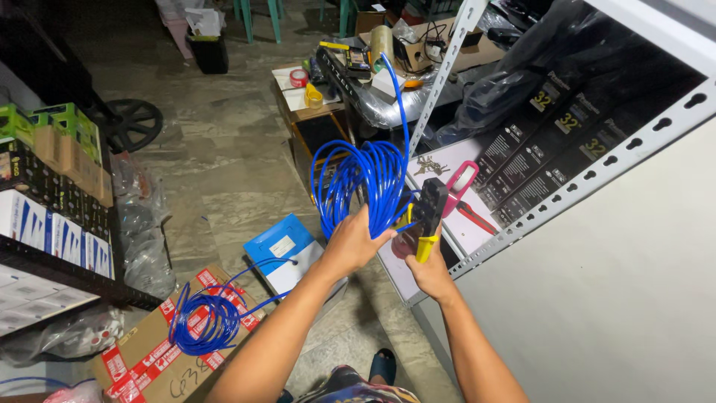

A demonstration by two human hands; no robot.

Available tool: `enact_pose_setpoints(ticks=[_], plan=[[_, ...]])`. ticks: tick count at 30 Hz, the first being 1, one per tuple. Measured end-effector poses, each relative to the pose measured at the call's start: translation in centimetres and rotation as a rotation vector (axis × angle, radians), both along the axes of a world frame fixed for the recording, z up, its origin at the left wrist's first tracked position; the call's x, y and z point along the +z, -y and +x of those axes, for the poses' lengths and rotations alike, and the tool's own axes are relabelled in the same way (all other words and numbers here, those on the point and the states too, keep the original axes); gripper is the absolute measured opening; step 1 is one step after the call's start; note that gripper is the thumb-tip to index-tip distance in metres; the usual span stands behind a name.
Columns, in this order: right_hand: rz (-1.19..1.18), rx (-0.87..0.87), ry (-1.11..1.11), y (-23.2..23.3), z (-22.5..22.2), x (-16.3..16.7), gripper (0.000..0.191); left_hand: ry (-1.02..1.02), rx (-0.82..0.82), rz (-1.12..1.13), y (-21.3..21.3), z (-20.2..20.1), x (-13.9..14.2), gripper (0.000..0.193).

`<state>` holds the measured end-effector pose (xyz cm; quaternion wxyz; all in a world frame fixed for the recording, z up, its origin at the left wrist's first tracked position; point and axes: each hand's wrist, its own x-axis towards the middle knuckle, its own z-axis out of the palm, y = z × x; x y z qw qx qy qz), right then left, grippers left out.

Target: The person coils a long blue cable into loops, holding the growing coil in one hand while pulling the cable with the other. They briefly use a yellow-handled cutting tool to trim the cable, then resume coiling and gather the finished coil together.

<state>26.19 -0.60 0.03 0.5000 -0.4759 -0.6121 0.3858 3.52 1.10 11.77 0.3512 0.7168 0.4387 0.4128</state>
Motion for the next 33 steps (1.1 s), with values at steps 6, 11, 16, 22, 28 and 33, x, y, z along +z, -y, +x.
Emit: enact_pose_setpoints(ticks=[6,11,16,22,28,33], plan=[[0.033,0.012,-0.054,0.7,-1.8,3.4,0.085,0.064,-0.025,-0.035,0.5,0.4,0.6,0.048],[-0.014,0.029,-0.133,0.4,-2.2,3.6,0.083,0.12,-0.039,-0.098,0.7,0.7,1.0,0.048],[-0.045,0.024,-0.163,1.0,-2.7,5.3,0.113,0.094,-0.004,-0.091,1.0,0.7,1.5,0.058],[-0.033,0.036,-0.125,1.5,-2.8,6.1,0.118,0.103,-0.002,-0.122,1.1,0.4,2.1,0.06],[0.006,0.029,-0.048,1.2,-1.9,4.5,0.112,0.057,-0.021,-0.094,1.2,-0.1,2.5,0.058],[-0.042,0.024,-0.104,0.9,-1.8,3.7,0.107,0.056,-0.04,-0.096,1.3,-0.4,2.7,0.055]])
